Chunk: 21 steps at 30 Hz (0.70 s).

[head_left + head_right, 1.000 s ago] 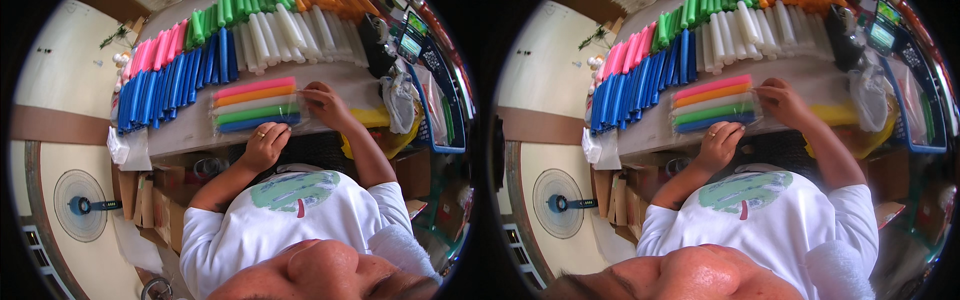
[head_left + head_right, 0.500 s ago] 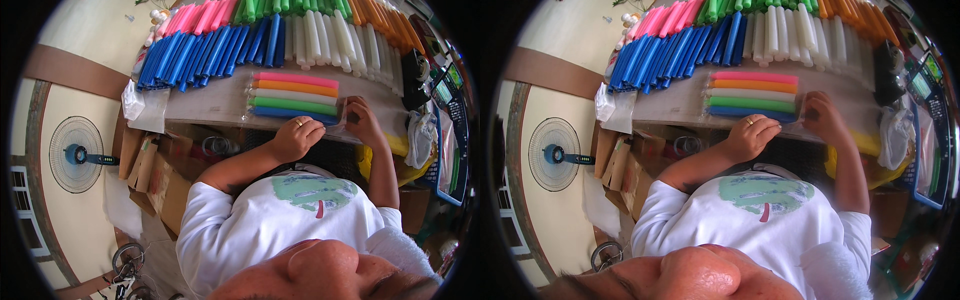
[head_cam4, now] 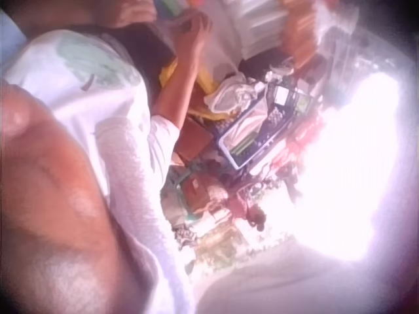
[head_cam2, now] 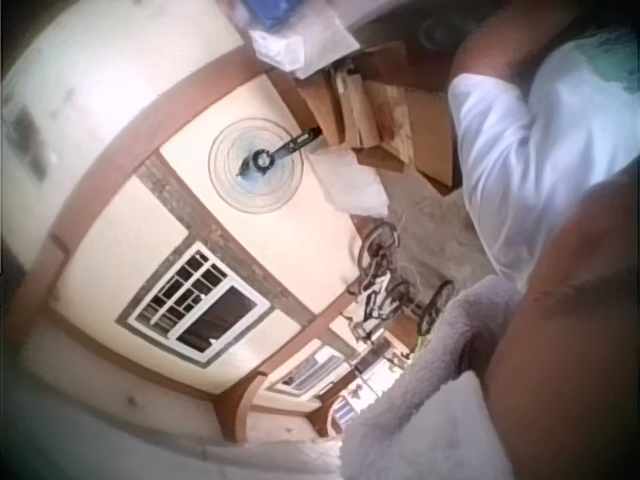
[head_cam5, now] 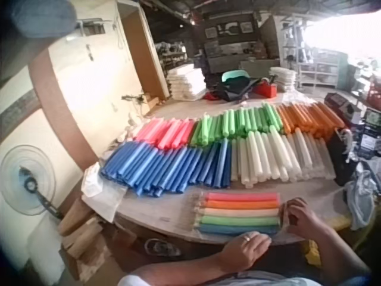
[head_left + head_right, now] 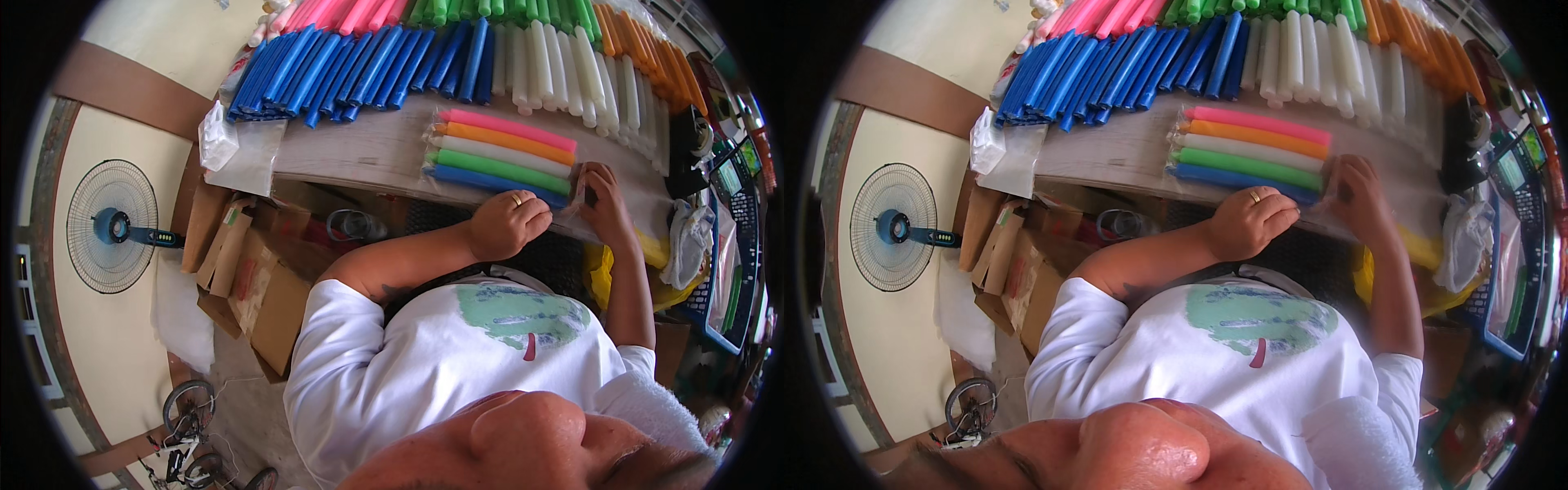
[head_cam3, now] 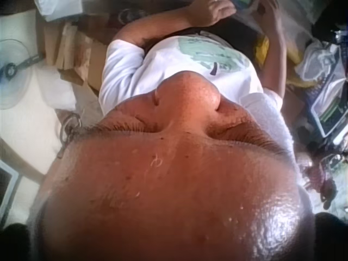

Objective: The person arranges colorful plastic items on a table, then uses a utility knife to cut a piece of tape from a roll. They apply the tape to seal a plastic bag containing the items.

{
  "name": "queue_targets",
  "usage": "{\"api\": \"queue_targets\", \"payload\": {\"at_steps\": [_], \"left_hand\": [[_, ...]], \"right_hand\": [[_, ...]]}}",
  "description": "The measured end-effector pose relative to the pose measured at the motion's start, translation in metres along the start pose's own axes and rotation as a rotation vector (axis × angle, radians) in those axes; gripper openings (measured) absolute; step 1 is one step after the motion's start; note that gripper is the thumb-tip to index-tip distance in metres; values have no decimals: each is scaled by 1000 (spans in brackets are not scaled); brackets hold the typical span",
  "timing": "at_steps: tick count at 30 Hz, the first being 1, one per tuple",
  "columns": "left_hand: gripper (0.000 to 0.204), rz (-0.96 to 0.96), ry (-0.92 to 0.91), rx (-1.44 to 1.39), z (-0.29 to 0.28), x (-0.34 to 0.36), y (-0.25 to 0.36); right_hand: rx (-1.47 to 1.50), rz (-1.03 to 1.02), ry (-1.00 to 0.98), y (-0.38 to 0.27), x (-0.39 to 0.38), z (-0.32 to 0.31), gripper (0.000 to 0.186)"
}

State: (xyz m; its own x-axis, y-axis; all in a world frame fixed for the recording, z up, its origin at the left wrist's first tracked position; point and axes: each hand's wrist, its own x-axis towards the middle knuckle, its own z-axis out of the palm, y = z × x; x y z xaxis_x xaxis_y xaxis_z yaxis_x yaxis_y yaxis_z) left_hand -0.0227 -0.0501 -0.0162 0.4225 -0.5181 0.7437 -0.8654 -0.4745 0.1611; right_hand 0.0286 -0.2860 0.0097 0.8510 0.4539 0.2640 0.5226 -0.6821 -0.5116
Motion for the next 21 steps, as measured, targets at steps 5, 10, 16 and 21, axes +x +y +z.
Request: {"api": "queue_targets", "payload": {"at_steps": [5, 10, 16, 21], "left_hand": [[15, 15, -23, 4, -3, 4, -1], [17, -18, -3, 6, 0, 1, -7], [20, -22, -10, 20, -1, 4, -7], [16, -32, -44, 42, 0, 5, -7]], "right_hand": [[-4, -5, 52, 8, 0, 10, 39], [15, 3, 41, 2, 1, 8, 34], [206, 35, -22, 9, -1, -3, 32], [165, 16, 55, 11, -6, 4, 33]]}}
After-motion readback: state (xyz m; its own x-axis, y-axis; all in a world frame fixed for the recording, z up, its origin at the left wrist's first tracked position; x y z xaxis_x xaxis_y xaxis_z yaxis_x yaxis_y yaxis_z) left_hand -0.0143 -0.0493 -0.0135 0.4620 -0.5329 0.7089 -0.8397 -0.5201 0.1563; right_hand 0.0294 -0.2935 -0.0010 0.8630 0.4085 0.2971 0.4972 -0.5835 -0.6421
